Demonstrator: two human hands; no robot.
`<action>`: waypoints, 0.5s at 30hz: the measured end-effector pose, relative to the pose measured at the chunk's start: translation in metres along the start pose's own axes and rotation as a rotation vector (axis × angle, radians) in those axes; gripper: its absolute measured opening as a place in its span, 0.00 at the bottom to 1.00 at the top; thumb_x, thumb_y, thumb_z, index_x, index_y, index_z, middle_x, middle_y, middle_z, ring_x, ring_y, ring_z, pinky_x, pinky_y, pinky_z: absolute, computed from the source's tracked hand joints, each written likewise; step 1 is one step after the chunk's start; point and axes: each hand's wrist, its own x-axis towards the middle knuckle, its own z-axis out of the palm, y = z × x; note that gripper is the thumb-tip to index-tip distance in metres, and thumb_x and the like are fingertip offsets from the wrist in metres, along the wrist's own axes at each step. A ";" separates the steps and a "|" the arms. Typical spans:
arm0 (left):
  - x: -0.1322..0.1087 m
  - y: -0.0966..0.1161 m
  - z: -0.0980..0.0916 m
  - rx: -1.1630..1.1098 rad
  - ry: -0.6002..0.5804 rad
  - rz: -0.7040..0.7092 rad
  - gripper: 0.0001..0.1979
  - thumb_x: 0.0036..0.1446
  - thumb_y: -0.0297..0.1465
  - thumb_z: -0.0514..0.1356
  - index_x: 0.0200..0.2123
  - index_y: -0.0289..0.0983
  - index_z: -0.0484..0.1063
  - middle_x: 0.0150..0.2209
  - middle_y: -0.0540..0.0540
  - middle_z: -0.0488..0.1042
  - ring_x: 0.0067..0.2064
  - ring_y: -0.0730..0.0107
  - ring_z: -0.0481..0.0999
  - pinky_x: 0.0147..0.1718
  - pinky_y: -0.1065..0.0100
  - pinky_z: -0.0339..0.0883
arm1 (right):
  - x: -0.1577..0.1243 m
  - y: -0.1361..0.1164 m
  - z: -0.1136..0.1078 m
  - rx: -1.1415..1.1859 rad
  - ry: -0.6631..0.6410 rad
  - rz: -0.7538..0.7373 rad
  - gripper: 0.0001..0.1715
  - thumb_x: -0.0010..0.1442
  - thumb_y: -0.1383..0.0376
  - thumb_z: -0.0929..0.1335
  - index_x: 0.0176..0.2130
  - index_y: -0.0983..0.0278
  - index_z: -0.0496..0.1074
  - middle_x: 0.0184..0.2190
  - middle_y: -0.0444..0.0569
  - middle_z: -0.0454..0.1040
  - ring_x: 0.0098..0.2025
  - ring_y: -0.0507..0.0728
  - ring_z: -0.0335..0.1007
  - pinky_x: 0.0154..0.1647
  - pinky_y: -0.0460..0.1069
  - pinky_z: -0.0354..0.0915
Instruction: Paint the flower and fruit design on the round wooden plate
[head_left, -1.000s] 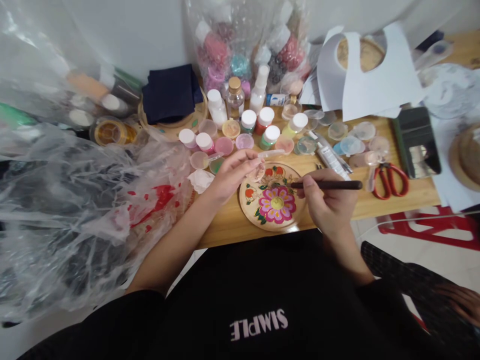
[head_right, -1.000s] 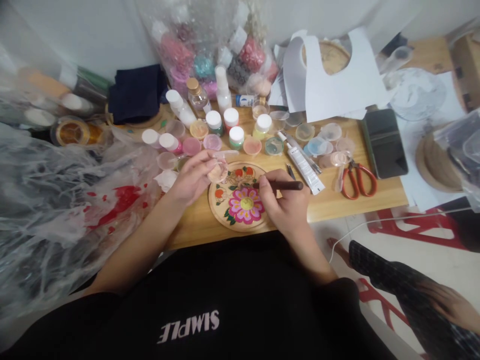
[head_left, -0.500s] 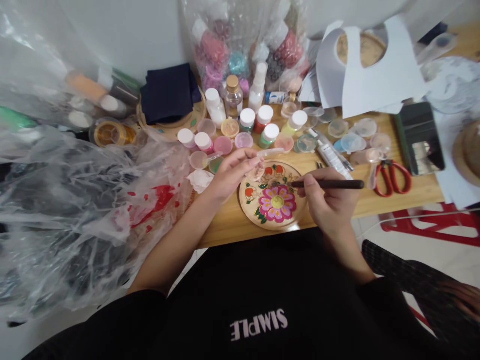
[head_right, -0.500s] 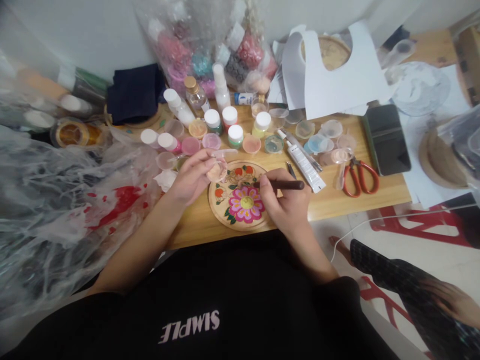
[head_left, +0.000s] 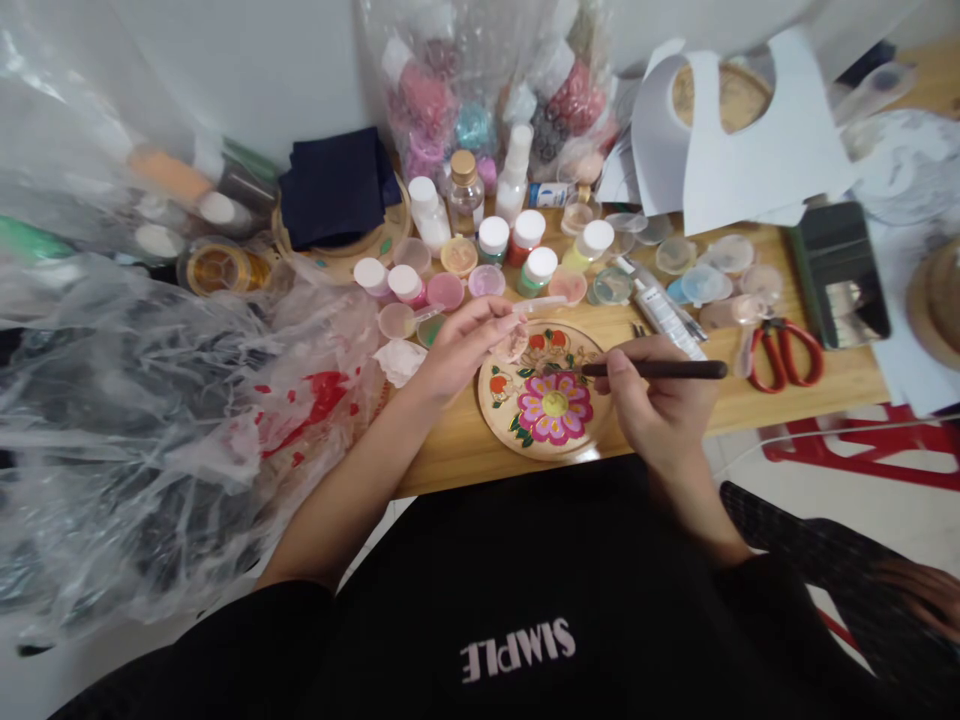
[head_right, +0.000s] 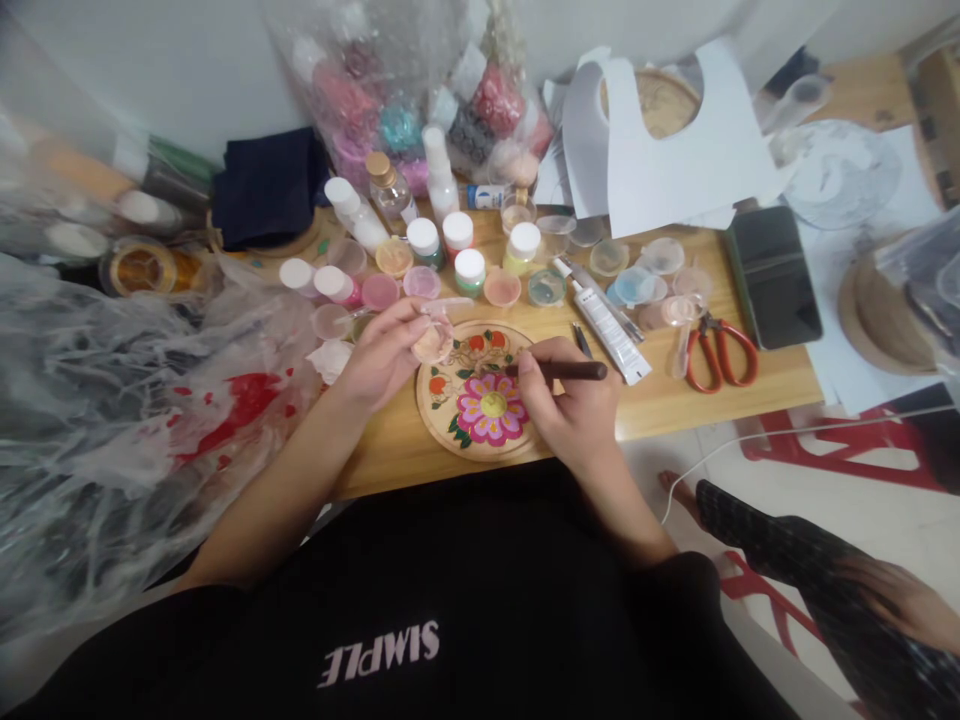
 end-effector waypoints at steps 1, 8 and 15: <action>0.000 0.000 0.000 0.003 -0.003 0.003 0.23 0.44 0.48 0.77 0.33 0.37 0.76 0.31 0.52 0.78 0.31 0.78 0.74 0.32 0.72 0.67 | 0.000 0.000 0.000 0.003 -0.001 -0.003 0.08 0.66 0.64 0.69 0.32 0.59 0.74 0.25 0.42 0.79 0.22 0.52 0.74 0.22 0.47 0.66; 0.000 -0.001 -0.001 0.040 -0.011 0.012 0.22 0.47 0.48 0.75 0.34 0.38 0.75 0.32 0.51 0.78 0.32 0.77 0.74 0.33 0.70 0.67 | 0.000 -0.003 -0.001 0.005 -0.009 0.001 0.10 0.66 0.63 0.69 0.32 0.58 0.75 0.24 0.43 0.78 0.21 0.52 0.72 0.22 0.48 0.66; -0.001 -0.001 -0.001 0.035 -0.020 0.013 0.23 0.46 0.49 0.75 0.34 0.38 0.75 0.32 0.51 0.78 0.31 0.77 0.73 0.34 0.70 0.67 | 0.000 -0.005 -0.002 0.023 -0.027 0.008 0.09 0.66 0.63 0.69 0.32 0.58 0.75 0.23 0.42 0.77 0.21 0.52 0.72 0.21 0.48 0.65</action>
